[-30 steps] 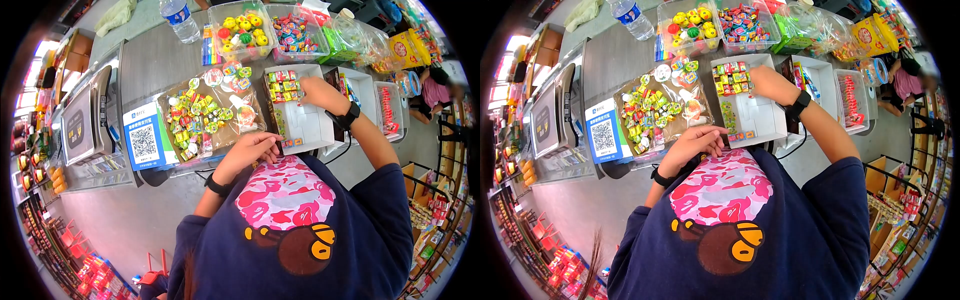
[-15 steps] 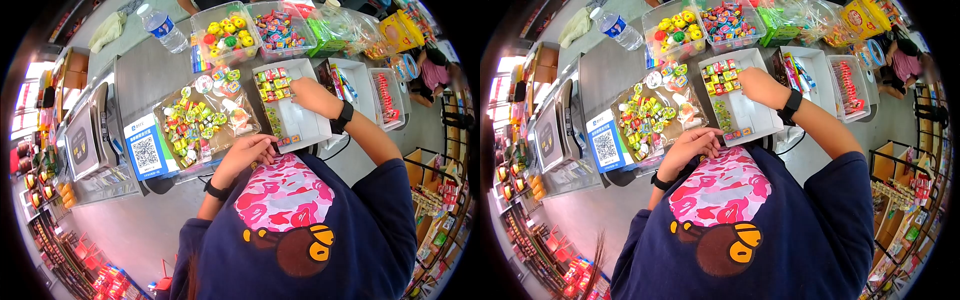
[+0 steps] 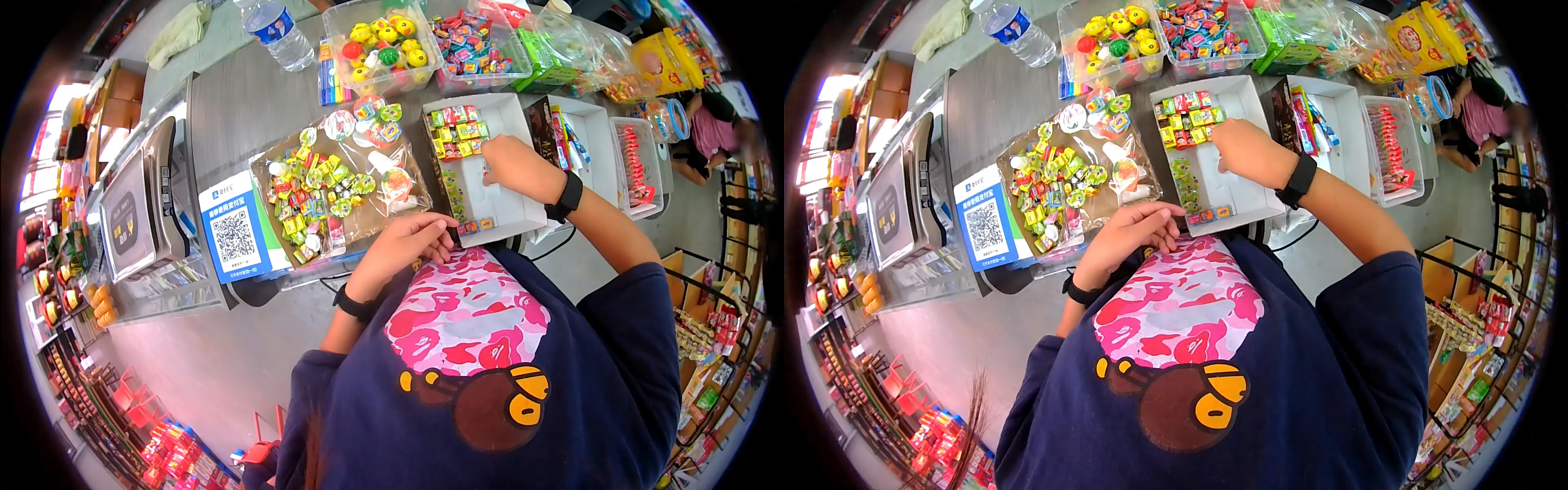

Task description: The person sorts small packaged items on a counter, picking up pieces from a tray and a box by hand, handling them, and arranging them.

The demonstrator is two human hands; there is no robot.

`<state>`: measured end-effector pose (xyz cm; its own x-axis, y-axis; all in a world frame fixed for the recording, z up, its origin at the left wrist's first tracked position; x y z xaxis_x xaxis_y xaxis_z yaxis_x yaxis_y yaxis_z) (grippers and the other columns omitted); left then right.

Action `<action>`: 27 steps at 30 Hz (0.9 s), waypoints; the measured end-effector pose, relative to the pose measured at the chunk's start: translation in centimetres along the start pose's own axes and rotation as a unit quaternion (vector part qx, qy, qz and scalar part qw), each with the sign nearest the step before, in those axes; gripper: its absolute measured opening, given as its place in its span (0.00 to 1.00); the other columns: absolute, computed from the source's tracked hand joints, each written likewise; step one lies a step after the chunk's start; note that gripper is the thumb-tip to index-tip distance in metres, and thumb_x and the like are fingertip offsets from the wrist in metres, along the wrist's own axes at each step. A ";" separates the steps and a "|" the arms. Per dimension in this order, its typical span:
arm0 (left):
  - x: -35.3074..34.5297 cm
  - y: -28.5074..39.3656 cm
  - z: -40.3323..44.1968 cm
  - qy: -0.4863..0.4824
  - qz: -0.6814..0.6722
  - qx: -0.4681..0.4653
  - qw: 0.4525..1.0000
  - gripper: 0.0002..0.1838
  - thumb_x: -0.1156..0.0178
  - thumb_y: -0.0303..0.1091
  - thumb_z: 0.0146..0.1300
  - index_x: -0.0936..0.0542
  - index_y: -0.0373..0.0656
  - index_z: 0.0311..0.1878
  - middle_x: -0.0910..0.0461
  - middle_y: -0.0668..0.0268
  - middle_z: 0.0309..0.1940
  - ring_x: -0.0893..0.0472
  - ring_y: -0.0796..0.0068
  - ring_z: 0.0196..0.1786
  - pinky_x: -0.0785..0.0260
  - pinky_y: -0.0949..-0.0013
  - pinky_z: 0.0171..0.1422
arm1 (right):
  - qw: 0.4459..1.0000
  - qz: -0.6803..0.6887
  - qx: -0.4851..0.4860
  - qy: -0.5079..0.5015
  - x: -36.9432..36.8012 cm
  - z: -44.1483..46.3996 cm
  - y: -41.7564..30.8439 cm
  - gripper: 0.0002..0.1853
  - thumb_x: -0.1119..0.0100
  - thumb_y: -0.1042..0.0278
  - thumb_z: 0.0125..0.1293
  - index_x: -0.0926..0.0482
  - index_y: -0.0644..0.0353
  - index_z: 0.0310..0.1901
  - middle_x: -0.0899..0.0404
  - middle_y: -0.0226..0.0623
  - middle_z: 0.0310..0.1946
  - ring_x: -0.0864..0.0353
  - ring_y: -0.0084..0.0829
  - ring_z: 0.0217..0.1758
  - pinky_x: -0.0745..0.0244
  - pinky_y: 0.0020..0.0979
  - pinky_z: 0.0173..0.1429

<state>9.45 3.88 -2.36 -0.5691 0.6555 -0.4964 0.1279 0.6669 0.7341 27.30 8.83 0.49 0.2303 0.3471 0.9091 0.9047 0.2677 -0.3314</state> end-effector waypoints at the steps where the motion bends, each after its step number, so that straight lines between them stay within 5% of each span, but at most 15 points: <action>1: 0.1 0.0 0.0 0.001 -0.003 0.000 1.000 0.18 0.51 0.37 0.76 0.24 0.34 0.57 0.21 0.64 0.36 0.19 0.77 0.35 0.25 0.75 0.43 | 1.000 -0.008 -0.002 0.004 0.0 0.0 -0.2 0.14 0.31 0.66 0.50 0.24 0.68 0.31 0.22 0.52 0.30 0.22 0.53 0.40 0.28 0.47 0.46; 5: 0.3 -0.1 -0.1 0.003 -0.003 -0.006 1.000 0.18 0.52 0.37 0.76 0.24 0.33 0.57 0.21 0.64 0.36 0.19 0.78 0.36 0.25 0.75 0.43 | 0.999 -0.022 0.008 0.029 -0.6 0.1 -0.2 0.09 0.34 0.73 0.48 0.22 0.68 0.29 0.21 0.54 0.29 0.20 0.54 0.38 0.25 0.48 0.44; 12: 0.6 0.0 -0.2 0.002 -0.011 -0.017 1.000 0.17 0.52 0.37 0.76 0.25 0.33 0.57 0.21 0.64 0.35 0.19 0.78 0.36 0.25 0.75 0.44 | 0.998 -0.055 -0.010 -0.033 -0.8 0.2 -0.2 0.11 0.35 0.68 0.51 0.24 0.67 0.32 0.22 0.51 0.31 0.23 0.52 0.42 0.28 0.47 0.48; 27: 1.1 -0.2 -0.3 -0.001 -0.020 -0.025 0.999 0.17 0.51 0.37 0.75 0.24 0.34 0.57 0.21 0.64 0.36 0.19 0.78 0.36 0.25 0.75 0.43 | 0.994 -0.056 -0.010 0.098 2.3 1.1 1.2 0.09 0.37 0.74 0.51 0.26 0.67 0.31 0.23 0.53 0.32 0.23 0.55 0.41 0.28 0.49 0.47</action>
Point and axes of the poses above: each hand's wrist, its own z-axis towards the middle knuckle, its own x-axis out of the back of the hand, y = z × x, the point moved 8 cm from there along z, towards the middle knuckle
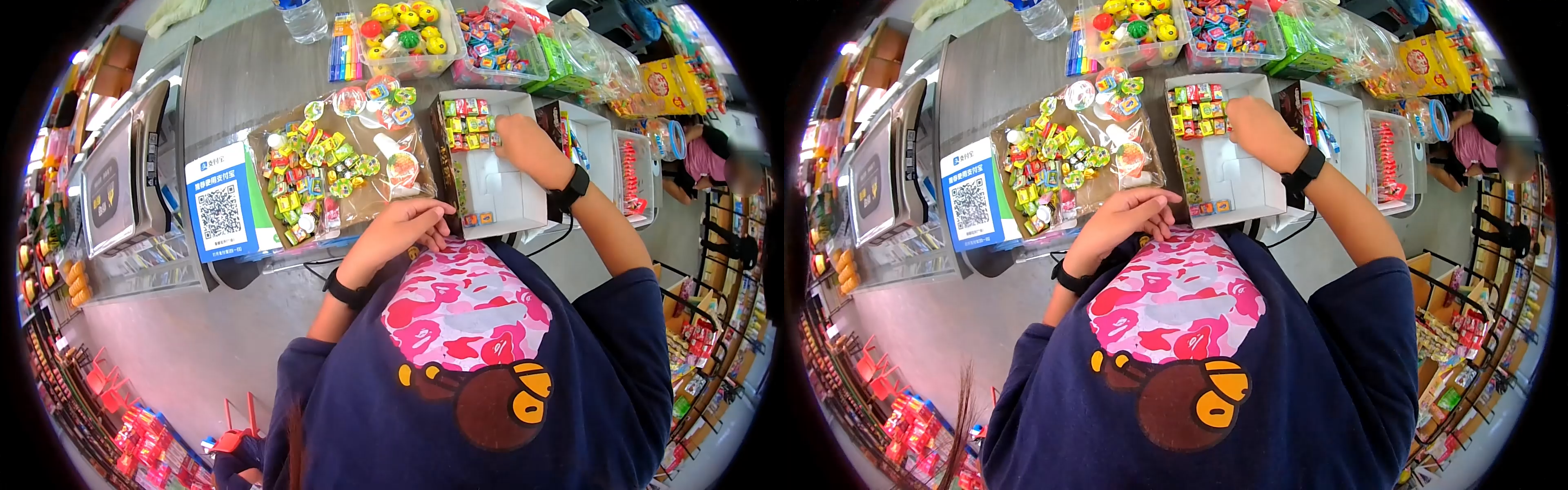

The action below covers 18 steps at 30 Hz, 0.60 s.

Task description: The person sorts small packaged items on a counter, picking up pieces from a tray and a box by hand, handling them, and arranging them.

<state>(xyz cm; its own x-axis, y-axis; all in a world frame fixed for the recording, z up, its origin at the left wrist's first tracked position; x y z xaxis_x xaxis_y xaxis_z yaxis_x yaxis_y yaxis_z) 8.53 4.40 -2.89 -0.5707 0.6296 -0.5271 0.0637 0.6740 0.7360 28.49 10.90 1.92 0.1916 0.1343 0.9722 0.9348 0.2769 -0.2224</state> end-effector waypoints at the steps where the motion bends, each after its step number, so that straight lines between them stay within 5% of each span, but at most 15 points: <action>1: 0.0 0.0 0.0 0.000 -0.001 0.000 1.000 0.17 0.51 0.37 0.75 0.24 0.34 0.57 0.21 0.64 0.36 0.19 0.78 0.36 0.25 0.75 0.43 | 1.000 0.001 -0.004 -0.013 -0.2 0.0 0.3 0.12 0.37 0.73 0.52 0.27 0.69 0.35 0.24 0.55 0.32 0.24 0.56 0.41 0.29 0.49 0.47; 18: 0.2 -0.1 0.1 0.007 0.005 0.000 1.000 0.17 0.51 0.36 0.75 0.24 0.34 0.57 0.21 0.65 0.36 0.19 0.78 0.36 0.24 0.75 0.43 | 0.998 0.033 -0.046 0.016 -0.8 0.7 2.0 0.19 0.39 0.79 0.52 0.35 0.69 0.44 0.22 0.56 0.28 0.20 0.57 0.37 0.28 0.51 0.40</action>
<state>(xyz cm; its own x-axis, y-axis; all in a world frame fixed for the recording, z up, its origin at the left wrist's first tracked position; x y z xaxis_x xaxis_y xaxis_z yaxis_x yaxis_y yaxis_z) 8.46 4.47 -3.10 -0.5810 0.6316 -0.5133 0.0708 0.6675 0.7413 29.96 12.01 0.61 0.2623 0.1186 0.9577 0.9429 0.1795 -0.2805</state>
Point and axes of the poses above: each hand's wrist, its own z-axis towards the middle knuckle, its own x-axis out of the back of the hand, y = z × x, the point moved 8 cm from there along z, towards the middle knuckle
